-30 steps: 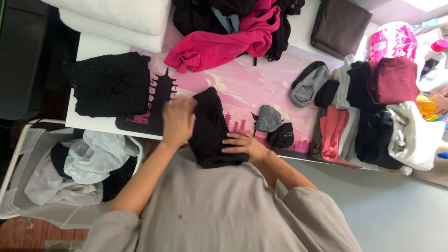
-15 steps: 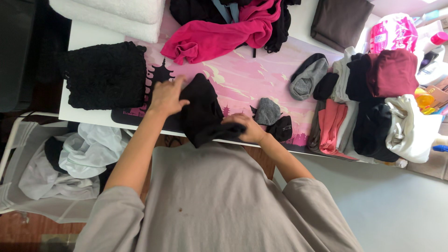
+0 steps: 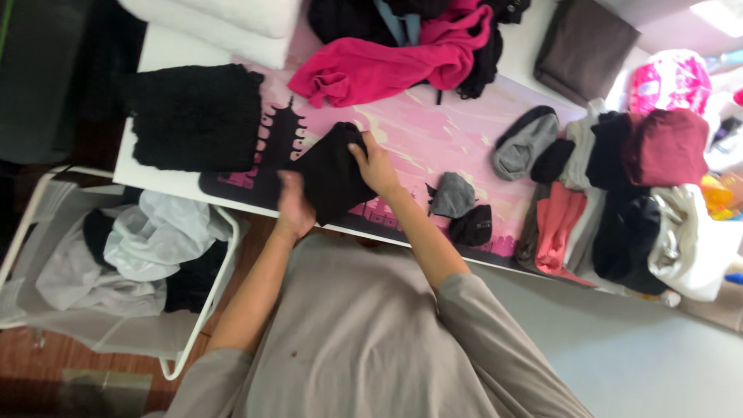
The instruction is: The person folds multiple items of clothing, including black and pink garments, by hand on a desk and arranges them into separate stacks.
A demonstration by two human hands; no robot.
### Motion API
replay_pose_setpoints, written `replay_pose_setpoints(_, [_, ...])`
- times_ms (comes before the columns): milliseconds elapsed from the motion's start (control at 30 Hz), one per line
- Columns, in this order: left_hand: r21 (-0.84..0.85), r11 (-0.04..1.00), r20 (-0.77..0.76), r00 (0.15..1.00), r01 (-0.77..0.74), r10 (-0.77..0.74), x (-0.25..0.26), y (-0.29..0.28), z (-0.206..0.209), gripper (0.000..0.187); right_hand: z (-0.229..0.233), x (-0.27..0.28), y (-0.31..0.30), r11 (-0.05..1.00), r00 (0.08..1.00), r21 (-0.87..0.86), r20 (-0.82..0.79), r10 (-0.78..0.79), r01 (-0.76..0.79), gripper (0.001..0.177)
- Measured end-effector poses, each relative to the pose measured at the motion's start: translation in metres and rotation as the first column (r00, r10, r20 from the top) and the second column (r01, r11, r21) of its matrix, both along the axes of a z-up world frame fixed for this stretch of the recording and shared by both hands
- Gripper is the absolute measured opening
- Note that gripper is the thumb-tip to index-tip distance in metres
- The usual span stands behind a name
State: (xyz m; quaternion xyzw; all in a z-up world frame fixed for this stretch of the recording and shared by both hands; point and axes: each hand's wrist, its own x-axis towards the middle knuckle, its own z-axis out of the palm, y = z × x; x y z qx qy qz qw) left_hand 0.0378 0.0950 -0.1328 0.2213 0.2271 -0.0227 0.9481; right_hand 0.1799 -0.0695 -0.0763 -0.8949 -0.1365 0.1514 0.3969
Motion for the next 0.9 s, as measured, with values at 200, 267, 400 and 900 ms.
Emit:
replay_pose_setpoints(200, [0.186, 0.965, -0.225, 0.964, 0.186, -0.142, 0.010, -0.002, -0.020, 0.068, 0.027, -0.013, 0.026, 0.995, 0.965, 0.016, 0.242, -0.103, 0.102, 0.050])
replay_pose_setpoints(267, [0.133, 0.975, -0.261, 0.955, 0.177, -0.138, 0.012, 0.001, -0.014, 0.069, 0.041, -0.041, 0.028, 0.978, 0.899, -0.205, 0.423, 0.117, -0.030, 0.048])
replay_pose_setpoints(400, [-0.086, 0.992, -0.293, 0.949, 0.092, -0.114, 0.007, 0.008, -0.015, 0.070, 0.039, -0.056, 0.043, 0.762, 0.851, -0.588, 0.223, 0.475, -0.271, 0.053])
replay_pose_setpoints(900, [0.777, 0.553, -0.313, 0.947, 0.302, -0.077, -0.021, -0.003, 0.055, 0.069, -0.037, -0.029, -0.001, 0.980, 0.952, -0.173, -0.272, -0.139, 0.094, 0.085])
